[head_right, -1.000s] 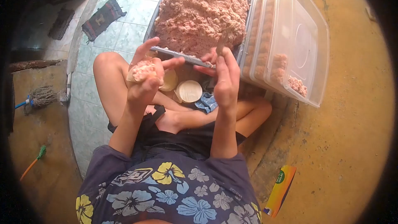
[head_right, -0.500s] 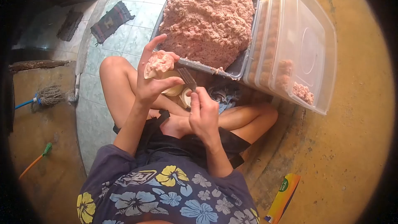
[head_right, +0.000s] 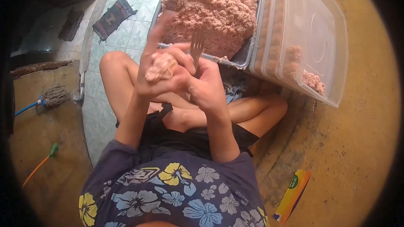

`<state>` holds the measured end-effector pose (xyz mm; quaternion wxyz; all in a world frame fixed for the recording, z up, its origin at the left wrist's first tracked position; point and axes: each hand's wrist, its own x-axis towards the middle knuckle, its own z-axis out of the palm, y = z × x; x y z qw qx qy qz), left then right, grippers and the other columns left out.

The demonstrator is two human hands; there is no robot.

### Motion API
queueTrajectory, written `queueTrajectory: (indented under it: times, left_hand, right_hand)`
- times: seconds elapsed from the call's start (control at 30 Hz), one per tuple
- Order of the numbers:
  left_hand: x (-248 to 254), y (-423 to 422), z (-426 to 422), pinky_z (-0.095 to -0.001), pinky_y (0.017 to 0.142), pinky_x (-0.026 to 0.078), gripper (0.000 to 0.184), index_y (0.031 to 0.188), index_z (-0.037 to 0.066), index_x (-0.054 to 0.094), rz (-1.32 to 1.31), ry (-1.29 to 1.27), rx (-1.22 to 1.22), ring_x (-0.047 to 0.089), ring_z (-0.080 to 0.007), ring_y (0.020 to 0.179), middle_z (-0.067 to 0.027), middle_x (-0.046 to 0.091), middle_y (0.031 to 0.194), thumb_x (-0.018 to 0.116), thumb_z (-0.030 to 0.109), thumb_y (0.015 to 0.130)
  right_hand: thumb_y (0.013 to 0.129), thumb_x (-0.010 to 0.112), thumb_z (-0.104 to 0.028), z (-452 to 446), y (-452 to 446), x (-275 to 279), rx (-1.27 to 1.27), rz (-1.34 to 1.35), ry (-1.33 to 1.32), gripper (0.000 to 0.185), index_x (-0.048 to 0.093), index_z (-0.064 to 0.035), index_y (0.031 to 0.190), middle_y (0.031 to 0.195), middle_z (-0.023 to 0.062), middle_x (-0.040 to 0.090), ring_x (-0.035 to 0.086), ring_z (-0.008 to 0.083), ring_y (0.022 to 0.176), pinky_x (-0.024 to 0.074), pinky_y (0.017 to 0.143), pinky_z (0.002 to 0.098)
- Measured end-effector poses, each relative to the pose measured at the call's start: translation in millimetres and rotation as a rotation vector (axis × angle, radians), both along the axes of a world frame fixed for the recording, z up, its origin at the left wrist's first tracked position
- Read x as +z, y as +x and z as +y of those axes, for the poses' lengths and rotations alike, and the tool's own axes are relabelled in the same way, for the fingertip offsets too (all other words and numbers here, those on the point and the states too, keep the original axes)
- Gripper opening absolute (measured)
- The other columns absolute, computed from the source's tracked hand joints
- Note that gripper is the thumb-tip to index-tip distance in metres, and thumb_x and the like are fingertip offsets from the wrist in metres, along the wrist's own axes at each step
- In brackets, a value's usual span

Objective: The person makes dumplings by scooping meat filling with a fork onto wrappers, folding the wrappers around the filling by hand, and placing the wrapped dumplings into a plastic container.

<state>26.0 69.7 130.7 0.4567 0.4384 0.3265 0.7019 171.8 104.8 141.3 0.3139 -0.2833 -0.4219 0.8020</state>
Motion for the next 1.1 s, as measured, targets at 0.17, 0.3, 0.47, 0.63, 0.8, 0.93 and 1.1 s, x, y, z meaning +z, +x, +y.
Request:
queueTrajectory:
  times: [0.17,0.3,0.47,0.63,0.8,0.93,1.1]
  left_hand:
    - [13.5,-16.4,8.4,-0.0231,0.073,0.052,0.063,0.133,0.001,0.055,0.417,-0.017,0.370,0.063,-0.0091,0.076,0.0020,0.062,0.065,0.078,-0.001,0.074]
    - [-5.5,-14.1,5.8,-0.0190,0.066,0.051,0.076,0.140,0.003,0.046,0.456,-0.238,0.380,0.058,-0.0058,0.071,0.0025,0.060,0.070,0.080,-0.005,0.073]
    - [-0.4,-27.5,-3.1,-0.0218,0.070,0.054,0.092,0.149,0.003,0.033,0.084,-0.194,0.215,0.059,-0.0076,0.071,-0.0046,0.064,0.086,0.081,-0.008,0.071]
    - [-11.7,-32.5,-3.5,-0.0205,0.066,0.050,0.091,0.148,0.005,0.037,0.456,-0.372,0.198,0.060,-0.0065,0.073,-0.0035,0.063,0.084,0.080,-0.008,0.070]
    - [-22.7,-47.4,-5.1,-0.0179,0.064,0.045,0.082,0.142,0.004,0.046,0.099,-0.294,-0.134,0.057,-0.0044,0.073,-0.0023,0.063,0.082,0.083,-0.003,0.069]
    - [-17.5,-23.7,0.7,-0.0209,0.064,0.046,0.080,0.143,0.006,0.047,0.565,-0.263,-0.046,0.057,-0.0051,0.072,-0.0032,0.064,0.081,0.079,-0.004,0.069]
    - [-20.4,-49.2,-5.7,-0.0247,0.067,0.051,0.082,0.144,0.009,0.047,-0.210,-0.137,-0.342,0.061,-0.0085,0.072,-0.0017,0.065,0.079,0.076,-0.004,0.068]
  right_hand:
    - [0.099,0.051,-0.008,-21.6,6.7,22.1,-0.033,-0.695,0.764,0.016,0.061,0.0046,0.099,0.074,0.0095,0.061,0.055,0.0175,0.063,0.0457,0.061,0.0356]
    - [0.099,0.049,-0.013,-15.0,10.4,9.0,0.083,-0.946,0.851,0.020,0.052,0.0020,0.086,0.072,0.0257,0.056,0.057,0.0469,0.072,0.0427,0.062,0.0501]
    - [0.098,0.051,-0.013,-21.2,12.6,26.5,0.077,-0.904,0.690,0.019,0.052,0.0025,0.086,0.073,0.0262,0.057,0.058,0.0468,0.073,0.0424,0.062,0.0506]
    - [0.095,0.055,-0.013,-16.5,14.3,9.9,0.213,-1.027,0.805,0.020,0.057,0.0030,0.084,0.078,0.0256,0.060,0.059,0.0455,0.075,0.0455,0.064,0.0492]
    - [0.090,0.060,-0.007,4.6,18.9,51.6,-0.061,-0.987,0.918,0.011,0.066,0.0017,0.090,0.079,0.0199,0.062,0.060,0.0372,0.069,0.0473,0.064,0.0424]
    - [0.089,0.062,-0.004,26.7,16.3,64.4,0.144,-1.097,1.220,0.014,0.069,0.0026,0.099,0.076,0.0173,0.059,0.058,0.0300,0.063,0.0450,0.061,0.0365]
    - [0.088,0.064,0.000,22.5,11.3,86.4,-0.015,-0.968,0.977,0.012,0.065,0.0005,0.100,0.068,0.0078,0.055,0.052,0.0132,0.060,0.0418,0.056,0.0288]
